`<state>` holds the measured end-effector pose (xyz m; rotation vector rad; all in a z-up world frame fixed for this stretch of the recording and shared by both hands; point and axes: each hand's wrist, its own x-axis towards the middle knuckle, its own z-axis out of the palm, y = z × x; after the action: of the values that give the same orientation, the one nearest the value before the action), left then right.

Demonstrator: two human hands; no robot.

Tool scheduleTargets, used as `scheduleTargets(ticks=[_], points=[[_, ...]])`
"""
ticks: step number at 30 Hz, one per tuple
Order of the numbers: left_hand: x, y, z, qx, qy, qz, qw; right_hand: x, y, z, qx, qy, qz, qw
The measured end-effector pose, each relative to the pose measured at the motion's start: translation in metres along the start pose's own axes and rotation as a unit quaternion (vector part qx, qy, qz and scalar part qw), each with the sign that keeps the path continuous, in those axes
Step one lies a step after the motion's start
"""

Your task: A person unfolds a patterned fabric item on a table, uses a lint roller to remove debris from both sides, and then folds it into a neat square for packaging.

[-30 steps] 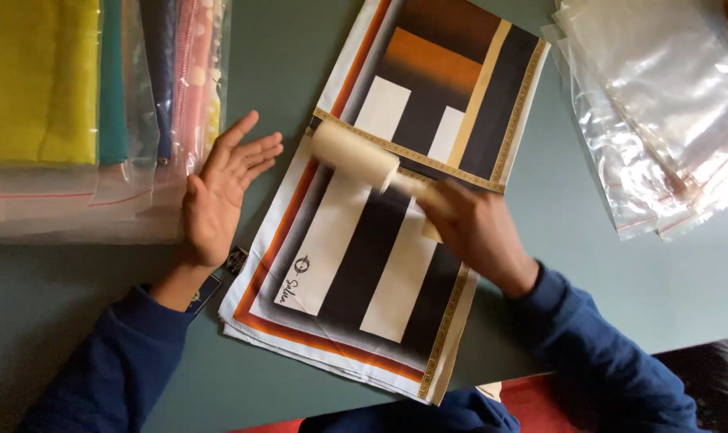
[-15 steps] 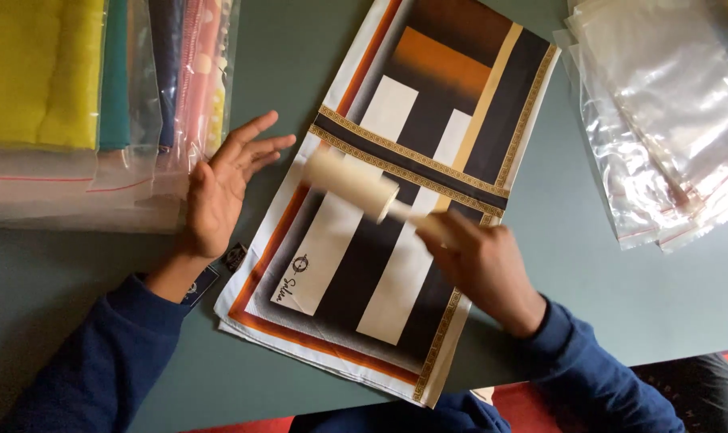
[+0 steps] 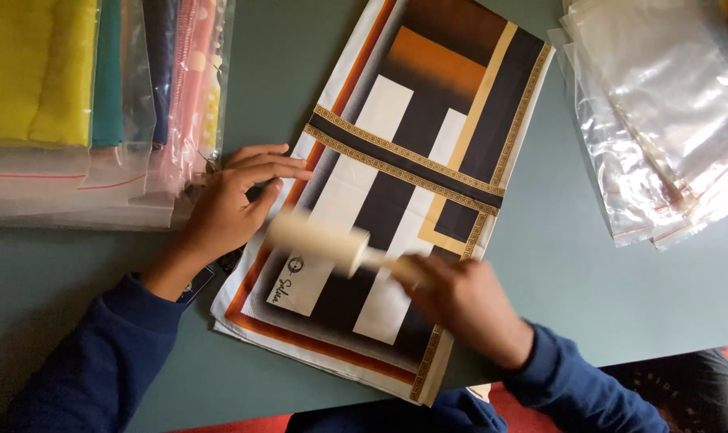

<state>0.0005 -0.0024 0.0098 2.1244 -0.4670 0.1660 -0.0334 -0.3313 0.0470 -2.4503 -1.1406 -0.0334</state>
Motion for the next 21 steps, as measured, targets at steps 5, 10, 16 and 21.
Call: scheduleTargets(ticks=[5, 10, 16, 21], points=[[0.0, 0.0, 0.004, 0.037, -0.002, 0.002, 0.999, 0.004, -0.018, -0.004, 0.195, -0.144, -0.073, 0.968], [-0.001, 0.001, 0.002, 0.019, -0.007, -0.021, 1.0, 0.006, 0.009, -0.004, 0.051, 0.016, 0.0, 0.999], [-0.001, -0.003, 0.007, 0.056, 0.012, -0.006, 0.998, 0.001, -0.017, -0.014, 0.208, -0.082, -0.084, 0.971], [-0.002, -0.009, 0.011, 0.079, 0.02, 0.009, 0.997, -0.021, 0.047, -0.01, 0.097, 0.029, 0.029, 0.994]])
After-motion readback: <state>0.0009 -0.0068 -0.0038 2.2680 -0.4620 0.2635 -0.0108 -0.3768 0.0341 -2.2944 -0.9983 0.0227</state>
